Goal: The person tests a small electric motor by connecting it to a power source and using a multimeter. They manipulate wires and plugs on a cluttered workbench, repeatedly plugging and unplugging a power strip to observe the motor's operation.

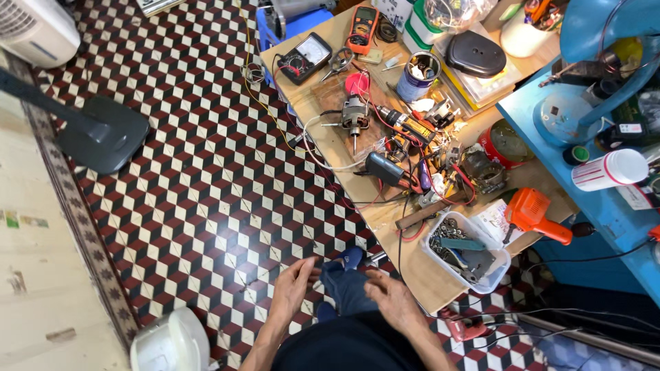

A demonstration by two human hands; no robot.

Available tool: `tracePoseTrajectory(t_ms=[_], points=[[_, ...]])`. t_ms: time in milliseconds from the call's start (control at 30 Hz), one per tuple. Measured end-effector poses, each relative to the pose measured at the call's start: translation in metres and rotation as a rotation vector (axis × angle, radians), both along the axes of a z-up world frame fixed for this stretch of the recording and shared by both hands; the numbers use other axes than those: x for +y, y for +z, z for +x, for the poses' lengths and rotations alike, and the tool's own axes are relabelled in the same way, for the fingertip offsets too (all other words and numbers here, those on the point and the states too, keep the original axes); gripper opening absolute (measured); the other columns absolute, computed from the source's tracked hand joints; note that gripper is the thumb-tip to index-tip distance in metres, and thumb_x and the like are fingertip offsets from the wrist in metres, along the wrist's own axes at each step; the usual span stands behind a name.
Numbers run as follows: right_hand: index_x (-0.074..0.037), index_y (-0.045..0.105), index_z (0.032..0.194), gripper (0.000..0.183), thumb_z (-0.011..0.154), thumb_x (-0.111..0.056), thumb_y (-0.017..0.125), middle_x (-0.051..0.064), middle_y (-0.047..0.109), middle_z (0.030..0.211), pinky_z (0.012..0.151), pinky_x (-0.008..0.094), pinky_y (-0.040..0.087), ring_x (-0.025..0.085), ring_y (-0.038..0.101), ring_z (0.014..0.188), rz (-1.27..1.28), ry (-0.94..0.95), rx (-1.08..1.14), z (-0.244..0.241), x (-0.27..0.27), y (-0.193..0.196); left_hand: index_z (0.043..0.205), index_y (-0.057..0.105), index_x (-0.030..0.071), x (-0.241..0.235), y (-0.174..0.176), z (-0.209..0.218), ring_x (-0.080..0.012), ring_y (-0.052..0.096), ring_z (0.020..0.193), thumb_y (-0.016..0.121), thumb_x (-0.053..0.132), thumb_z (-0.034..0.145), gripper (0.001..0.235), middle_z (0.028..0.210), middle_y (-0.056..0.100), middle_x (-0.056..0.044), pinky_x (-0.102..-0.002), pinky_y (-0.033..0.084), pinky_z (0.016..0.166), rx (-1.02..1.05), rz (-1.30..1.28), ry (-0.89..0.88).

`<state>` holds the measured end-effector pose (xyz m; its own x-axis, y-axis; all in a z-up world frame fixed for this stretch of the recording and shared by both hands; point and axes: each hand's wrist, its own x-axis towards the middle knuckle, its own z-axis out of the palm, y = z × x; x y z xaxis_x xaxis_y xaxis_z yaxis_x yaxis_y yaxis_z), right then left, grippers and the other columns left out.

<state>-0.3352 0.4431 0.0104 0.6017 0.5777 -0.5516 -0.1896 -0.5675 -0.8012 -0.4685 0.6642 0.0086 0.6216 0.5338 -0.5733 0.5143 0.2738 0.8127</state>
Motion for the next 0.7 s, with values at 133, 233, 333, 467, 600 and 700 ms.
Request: tracePoseTrajectory(t_ms=[133, 233, 333, 467, 600, 700], points=[[-0.002, 0.064, 0.135, 0.046, 0.094, -0.025, 0.062, 0.014, 0.080, 0.112, 0.091, 0.032, 0.058, 0.019, 0.075, 0.100, -0.089, -0.060, -0.053, 0.049, 0.033, 0.016, 0.123, 0.073, 0.006, 0.039, 0.001, 0.048, -0.0139, 0.074, 0.090, 0.059, 0.040, 0.097, 0.045, 0.099, 0.080, -0.008, -0.028, 0.057, 0.083, -0.017, 0.033, -0.077], [-0.006, 0.062, 0.137, 0.048, 0.094, -0.027, 0.061, 0.011, 0.079, 0.113, 0.088, 0.034, 0.058, 0.018, 0.075, 0.100, -0.160, -0.123, -0.035, 0.082, 0.059, 0.033, 0.123, 0.075, 0.005, 0.070, -0.011, 0.083, -0.0126, 0.071, 0.087, 0.060, 0.038, 0.098, 0.043, 0.097, 0.080, -0.008, -0.027, 0.057, 0.080, -0.037, 0.104, -0.121], [-0.007, 0.061, 0.138, 0.050, 0.093, -0.029, 0.061, 0.011, 0.077, 0.117, 0.084, 0.038, 0.058, 0.020, 0.075, 0.099, -0.138, -0.246, 0.025, 0.099, 0.069, 0.044, 0.123, 0.075, 0.005, 0.090, -0.031, 0.112, -0.0113, 0.070, 0.086, 0.062, 0.035, 0.098, 0.041, 0.098, 0.078, -0.006, -0.027, 0.056, 0.078, -0.073, 0.074, -0.123], [-0.005, 0.063, 0.137, 0.050, 0.094, -0.031, 0.061, 0.012, 0.077, 0.119, 0.094, 0.032, 0.055, 0.020, 0.076, 0.103, -0.121, -0.311, -0.098, 0.115, 0.067, 0.049, 0.123, 0.074, 0.005, 0.117, -0.040, 0.153, -0.0094, 0.068, 0.087, 0.064, 0.033, 0.098, 0.039, 0.100, 0.077, -0.002, -0.025, 0.055, 0.077, -0.070, 0.007, -0.179], [-0.002, 0.065, 0.134, 0.049, 0.093, -0.028, 0.064, 0.015, 0.079, 0.117, 0.094, 0.032, 0.055, 0.021, 0.075, 0.106, -0.114, -0.471, -0.091, 0.121, 0.068, 0.038, 0.119, 0.076, 0.006, 0.144, -0.037, 0.199, -0.0122, 0.066, 0.081, 0.065, 0.036, 0.097, 0.039, 0.092, 0.076, -0.004, -0.028, 0.054, 0.073, -0.010, 0.132, -0.294], [-0.002, 0.068, 0.129, 0.043, 0.093, -0.026, 0.065, 0.015, 0.079, 0.113, 0.087, 0.031, 0.057, 0.020, 0.075, 0.101, -0.047, -0.647, -0.038, 0.134, 0.093, 0.030, 0.116, 0.078, 0.008, 0.175, -0.029, 0.239, -0.0190, 0.069, 0.082, 0.065, 0.038, 0.095, 0.039, 0.088, 0.076, -0.010, -0.032, 0.054, 0.074, 0.083, 0.354, -0.396]])
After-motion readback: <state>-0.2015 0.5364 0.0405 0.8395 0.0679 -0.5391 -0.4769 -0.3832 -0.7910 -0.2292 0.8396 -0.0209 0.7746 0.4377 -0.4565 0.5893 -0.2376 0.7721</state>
